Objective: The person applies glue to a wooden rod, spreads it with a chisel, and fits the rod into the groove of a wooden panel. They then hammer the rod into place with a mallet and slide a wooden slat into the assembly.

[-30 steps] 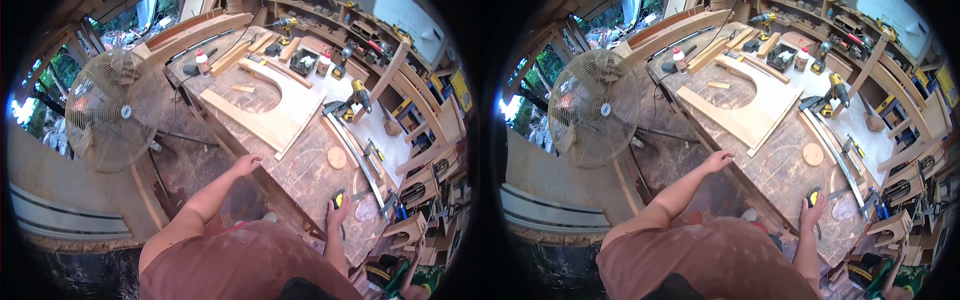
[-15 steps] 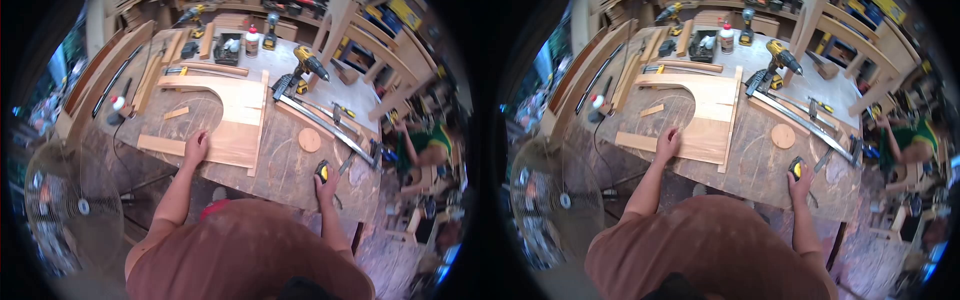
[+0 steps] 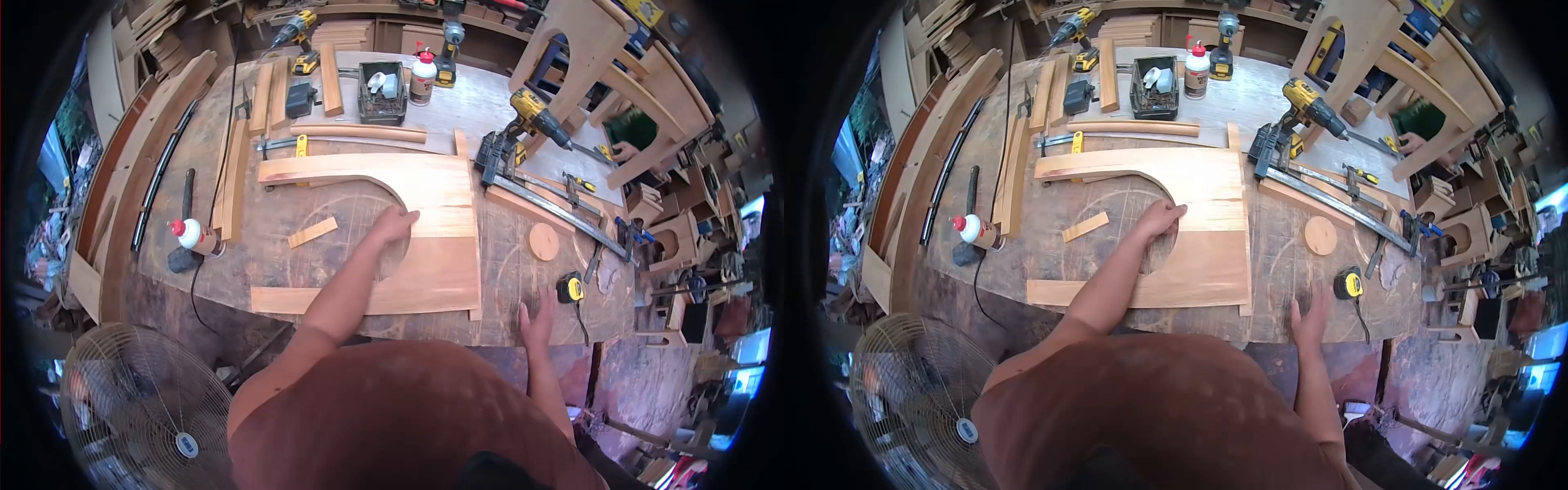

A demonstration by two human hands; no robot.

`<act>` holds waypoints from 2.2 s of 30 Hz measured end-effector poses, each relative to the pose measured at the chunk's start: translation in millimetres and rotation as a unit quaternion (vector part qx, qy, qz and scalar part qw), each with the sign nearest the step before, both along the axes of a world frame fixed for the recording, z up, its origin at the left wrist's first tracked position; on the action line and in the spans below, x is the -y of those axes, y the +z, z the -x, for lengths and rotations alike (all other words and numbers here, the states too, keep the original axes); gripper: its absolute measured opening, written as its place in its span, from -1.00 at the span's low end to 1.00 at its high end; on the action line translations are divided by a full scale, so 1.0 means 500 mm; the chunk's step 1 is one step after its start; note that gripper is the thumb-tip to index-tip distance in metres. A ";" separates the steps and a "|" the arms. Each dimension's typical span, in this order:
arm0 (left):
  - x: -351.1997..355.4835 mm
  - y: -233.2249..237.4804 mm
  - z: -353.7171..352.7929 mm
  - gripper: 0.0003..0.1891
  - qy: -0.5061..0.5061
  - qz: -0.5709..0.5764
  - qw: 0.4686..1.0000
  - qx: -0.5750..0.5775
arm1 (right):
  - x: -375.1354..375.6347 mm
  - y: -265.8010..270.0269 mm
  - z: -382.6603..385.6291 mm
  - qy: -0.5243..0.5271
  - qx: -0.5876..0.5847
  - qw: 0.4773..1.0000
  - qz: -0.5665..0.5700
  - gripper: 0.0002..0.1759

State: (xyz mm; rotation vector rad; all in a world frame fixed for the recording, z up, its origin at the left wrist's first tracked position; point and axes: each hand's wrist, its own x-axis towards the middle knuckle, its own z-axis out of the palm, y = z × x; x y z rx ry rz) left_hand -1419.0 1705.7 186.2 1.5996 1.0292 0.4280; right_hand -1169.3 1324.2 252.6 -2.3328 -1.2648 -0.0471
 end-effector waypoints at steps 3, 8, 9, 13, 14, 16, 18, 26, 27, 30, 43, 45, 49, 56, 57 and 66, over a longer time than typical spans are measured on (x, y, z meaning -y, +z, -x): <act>-0.036 0.136 0.025 -0.67 -0.072 -0.109 0.979 -0.154 | -0.014 -0.020 0.014 -0.018 -0.070 0.997 0.008 -0.27; -0.225 0.253 -0.005 -0.69 0.141 -0.353 0.919 -0.102 | -0.057 -0.079 0.017 -0.026 0.004 0.999 0.030 -0.36; -0.305 0.200 -0.011 -0.72 0.121 -0.417 0.895 -0.097 | -0.058 -0.079 0.014 -0.039 0.006 0.999 0.029 -0.36; -0.461 0.120 0.007 -0.61 -0.019 -0.393 0.881 -0.261 | -0.067 -0.080 0.010 -0.056 0.003 0.998 0.026 -0.41; -0.475 0.115 0.009 -0.56 -0.045 -0.389 0.879 -0.272 | -0.063 -0.079 0.009 -0.051 -0.003 0.998 0.022 -0.42; -0.479 0.119 0.005 -0.63 -0.070 -0.394 0.853 -0.335 | -0.062 -0.077 0.008 -0.085 0.010 0.996 0.041 -0.43; -0.481 0.126 0.022 -0.61 -0.149 -0.462 0.804 -0.344 | -0.062 -0.065 0.006 -0.065 -0.013 0.997 0.035 -0.44; -0.270 0.394 0.044 -0.52 -0.165 -0.595 0.783 -0.074 | -0.052 -0.076 0.007 -0.075 -0.015 0.997 0.011 -0.44; -0.215 0.417 0.036 -0.49 -0.189 -0.568 0.799 -0.059 | -0.049 -0.070 0.003 -0.076 -0.015 0.997 0.026 -0.42; -0.033 0.427 0.000 -0.51 -0.276 -0.546 0.789 -0.056 | -0.034 -0.055 0.000 -0.042 -0.012 0.999 0.015 -0.37; 0.404 0.324 -0.261 -0.52 -0.367 -0.462 0.803 -0.075 | 0.125 0.119 -0.210 0.029 -0.529 0.816 -0.232 -0.60; 0.394 0.296 -0.264 -0.56 -0.369 -0.391 0.826 -0.169 | 0.184 0.119 -0.272 0.002 -0.544 0.801 -0.249 -0.62; 0.443 0.290 -0.234 -0.66 -0.373 -0.232 0.858 -0.268 | 0.222 0.077 -0.374 0.095 -0.585 0.766 -0.250 -0.62; 0.581 0.274 -0.131 -0.62 -0.101 -0.192 0.935 -0.279 | 0.072 0.065 -0.398 0.233 -0.081 0.969 -0.019 -0.37; 0.598 0.275 -0.122 -0.62 -0.090 -0.192 0.936 -0.282 | 0.061 0.061 -0.393 0.244 -0.080 0.966 -0.021 -0.37; 0.685 0.271 -0.141 -0.67 -0.019 -0.257 0.925 -0.278 | 0.127 0.024 -0.525 0.054 0.019 0.998 -0.029 -0.35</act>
